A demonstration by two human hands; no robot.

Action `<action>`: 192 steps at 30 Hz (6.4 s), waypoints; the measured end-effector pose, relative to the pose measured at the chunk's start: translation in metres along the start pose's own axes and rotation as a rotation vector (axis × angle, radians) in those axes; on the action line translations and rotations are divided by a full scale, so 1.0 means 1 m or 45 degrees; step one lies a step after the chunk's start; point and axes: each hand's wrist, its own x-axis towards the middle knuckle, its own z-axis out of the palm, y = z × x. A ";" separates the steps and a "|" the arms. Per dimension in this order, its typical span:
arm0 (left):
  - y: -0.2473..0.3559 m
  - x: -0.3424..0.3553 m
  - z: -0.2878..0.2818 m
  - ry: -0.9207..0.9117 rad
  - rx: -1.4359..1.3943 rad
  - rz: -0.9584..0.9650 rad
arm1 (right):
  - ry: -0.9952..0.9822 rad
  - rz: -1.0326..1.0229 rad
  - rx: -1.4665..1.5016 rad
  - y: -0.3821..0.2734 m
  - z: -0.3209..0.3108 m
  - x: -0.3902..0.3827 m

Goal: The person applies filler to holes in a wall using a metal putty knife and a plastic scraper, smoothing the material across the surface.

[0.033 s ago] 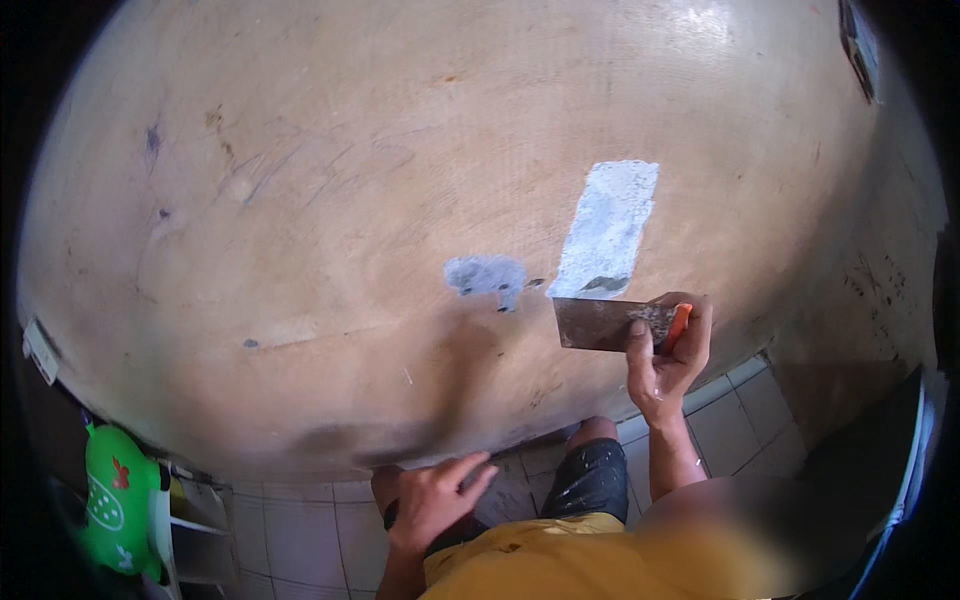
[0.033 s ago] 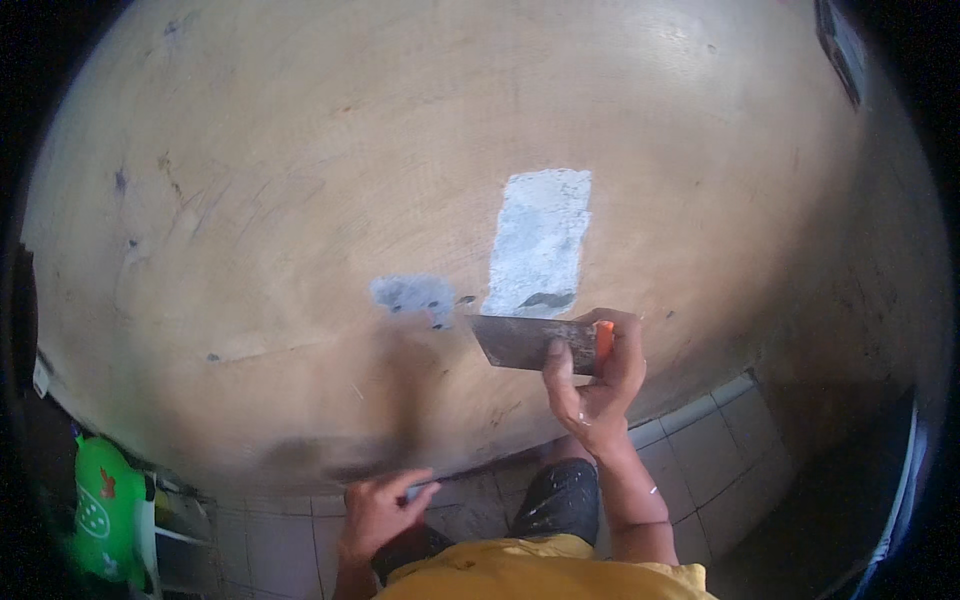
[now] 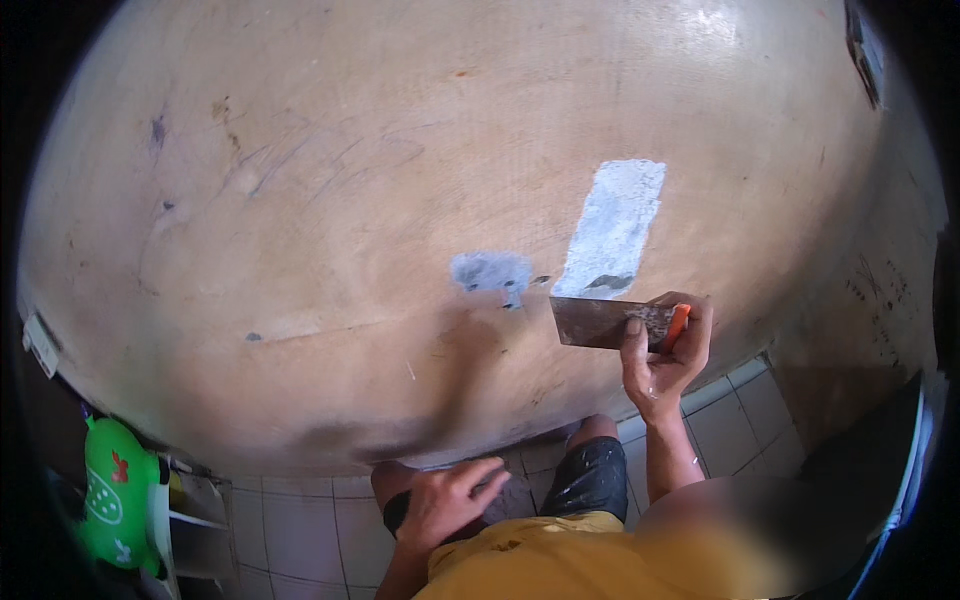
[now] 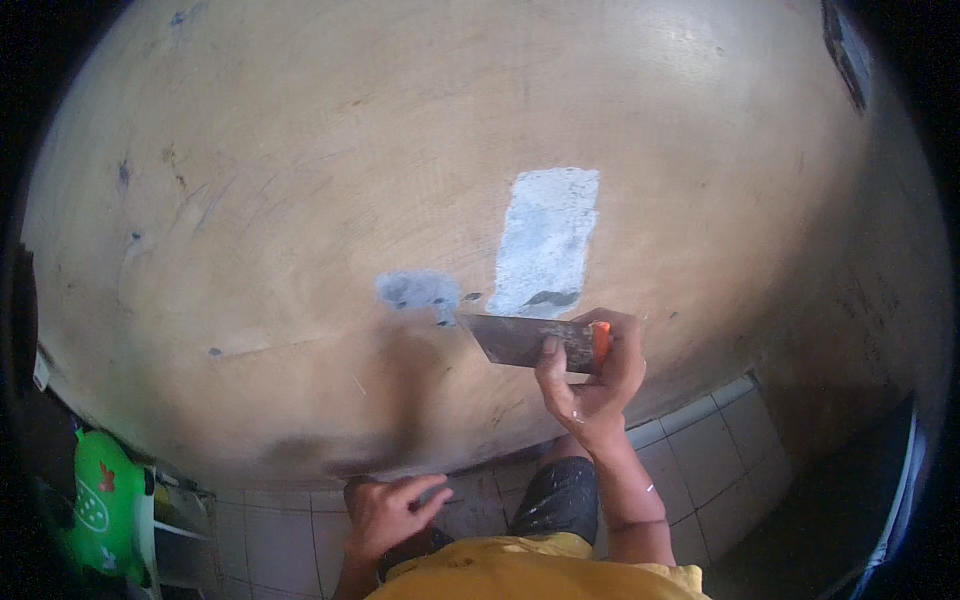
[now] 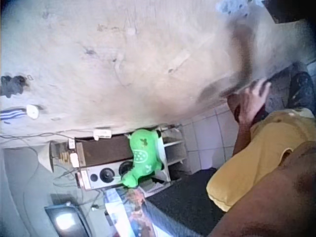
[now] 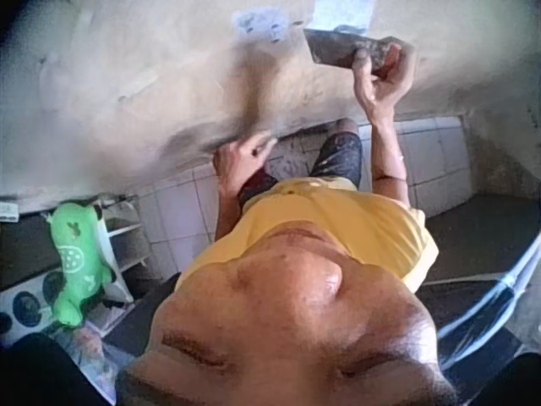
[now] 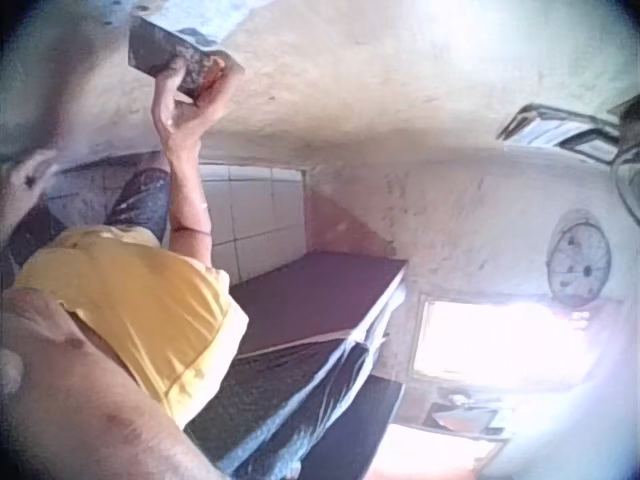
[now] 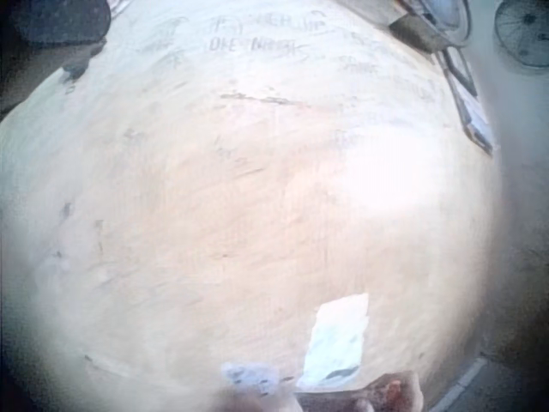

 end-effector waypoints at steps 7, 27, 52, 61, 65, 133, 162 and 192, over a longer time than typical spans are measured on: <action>0.003 -0.039 0.011 -0.209 -0.098 0.229 | -0.002 -0.634 -0.266 -0.019 0.038 0.029; -0.022 -0.052 0.016 -0.045 -0.089 0.094 | -0.088 -0.785 -0.305 0.007 0.055 0.045; -0.012 -0.052 0.016 0.013 -0.142 0.005 | -0.158 -0.214 -0.194 -0.015 0.073 0.042; -0.014 -0.048 0.018 0.080 -0.214 0.024 | -0.161 -0.194 -0.194 -0.015 0.080 0.021; -0.014 -0.045 0.015 0.095 -0.216 0.062 | 0.025 0.057 0.028 -0.017 0.078 0.016; -0.029 -0.045 0.013 -0.005 -0.222 0.093 | 0.102 0.105 0.040 -0.024 0.089 -0.003; -0.036 -0.036 0.014 0.084 -0.300 0.029 | 0.057 0.038 -0.094 -0.030 0.088 -0.014; -0.023 0.079 0.012 0.109 -0.337 -0.047 | -0.092 0.141 -0.019 -0.032 0.087 -0.017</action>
